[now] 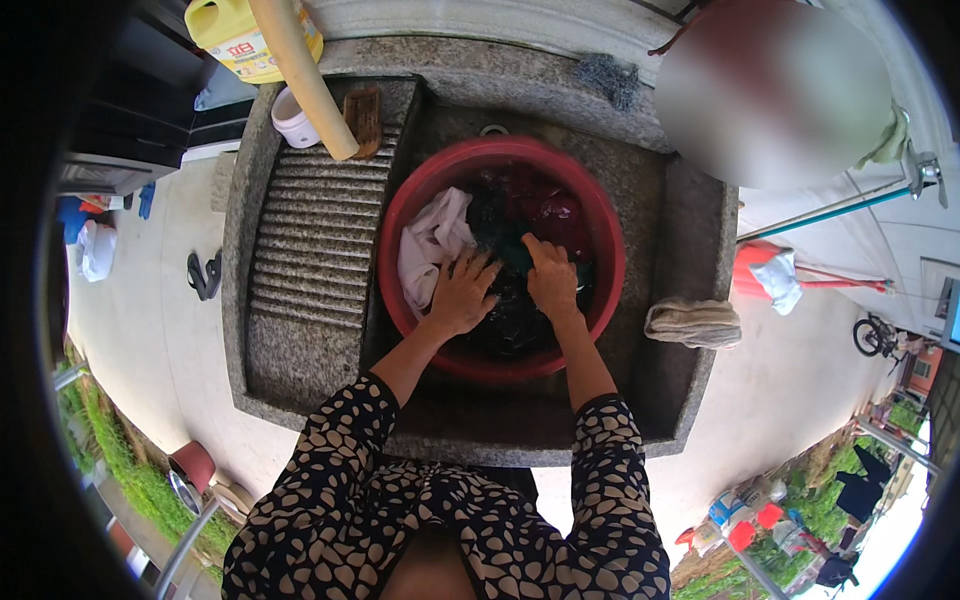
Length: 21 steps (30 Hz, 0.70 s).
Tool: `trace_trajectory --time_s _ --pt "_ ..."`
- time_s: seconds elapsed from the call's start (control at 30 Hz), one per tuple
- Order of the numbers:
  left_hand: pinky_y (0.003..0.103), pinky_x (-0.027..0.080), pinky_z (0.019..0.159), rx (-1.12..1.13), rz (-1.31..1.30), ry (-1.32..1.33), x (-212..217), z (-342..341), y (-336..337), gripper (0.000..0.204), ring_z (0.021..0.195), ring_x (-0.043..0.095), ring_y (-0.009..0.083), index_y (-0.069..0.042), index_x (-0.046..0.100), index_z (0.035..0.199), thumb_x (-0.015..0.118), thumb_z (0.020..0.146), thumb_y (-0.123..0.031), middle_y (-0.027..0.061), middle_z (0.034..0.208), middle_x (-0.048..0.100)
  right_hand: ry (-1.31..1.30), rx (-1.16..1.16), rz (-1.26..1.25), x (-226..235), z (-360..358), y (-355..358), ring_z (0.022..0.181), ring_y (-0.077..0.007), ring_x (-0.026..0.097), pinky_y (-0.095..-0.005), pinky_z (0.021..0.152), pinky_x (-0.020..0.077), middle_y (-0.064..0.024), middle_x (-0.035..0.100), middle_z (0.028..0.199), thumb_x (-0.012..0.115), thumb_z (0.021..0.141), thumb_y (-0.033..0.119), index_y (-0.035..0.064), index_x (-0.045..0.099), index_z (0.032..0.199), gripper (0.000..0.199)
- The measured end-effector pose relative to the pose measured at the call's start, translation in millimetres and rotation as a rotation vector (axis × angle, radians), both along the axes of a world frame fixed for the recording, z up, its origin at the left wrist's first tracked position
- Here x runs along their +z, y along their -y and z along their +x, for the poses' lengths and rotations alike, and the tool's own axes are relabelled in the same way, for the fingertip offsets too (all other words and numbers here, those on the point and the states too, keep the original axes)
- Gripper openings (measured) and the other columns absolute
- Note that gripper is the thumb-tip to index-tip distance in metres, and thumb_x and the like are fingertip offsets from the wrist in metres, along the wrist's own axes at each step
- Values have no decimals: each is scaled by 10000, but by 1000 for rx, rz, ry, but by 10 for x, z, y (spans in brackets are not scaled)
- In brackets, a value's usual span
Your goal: The person washes clothes by hand in an outdoor setting. They scrub a dark green shirt and a light pink garment on a stone washboard using a brush, then rinse them in a red basin filled with water.
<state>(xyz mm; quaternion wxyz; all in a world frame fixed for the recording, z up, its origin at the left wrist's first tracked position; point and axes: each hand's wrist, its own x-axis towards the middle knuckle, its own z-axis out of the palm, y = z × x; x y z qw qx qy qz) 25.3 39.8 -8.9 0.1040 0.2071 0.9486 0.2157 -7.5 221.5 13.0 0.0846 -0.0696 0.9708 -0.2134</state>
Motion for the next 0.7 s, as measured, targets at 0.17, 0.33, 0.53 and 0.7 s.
trace_trajectory --time_s 0.17,0.33,0.53,0.7 --pt "541 250 1055 6 3 69 -57 56 9 488 1271 373 334 -111 511 1259 608 829 -321 122 1362 436 -29 62 246 -303 13 -6 1018 -285 552 -453 807 504 -76 605 1035 602 698 -27 173 545 1215 558" --pt "495 428 898 356 631 300 -22 115 69 541 1157 503 316 -47 510 1247 585 861 -419 148 1293 494 -3 212 20 704 -143 -165 984 -272 567 -401 809 507 -68 617 992 589 677 -57 135 624 1086 453" --pt "478 508 756 796 1367 1603 1061 -95 -52 843 1051 574 274 26 506 1219 487 807 -709 152 1210 546 -325 535 36 2071 -99 -75 948 -246 581 -340 773 524 -50 597 947 609 665 -56 104 650 959 337" --pt "537 502 793 412 2250 1652 1348 -136 -160 798 966 602 289 -63 567 1141 528 745 -756 132 1139 587 -544 751 128 2465 347 271 959 -219 574 -317 768 545 -31 562 955 684 636 70 87 637 922 291"
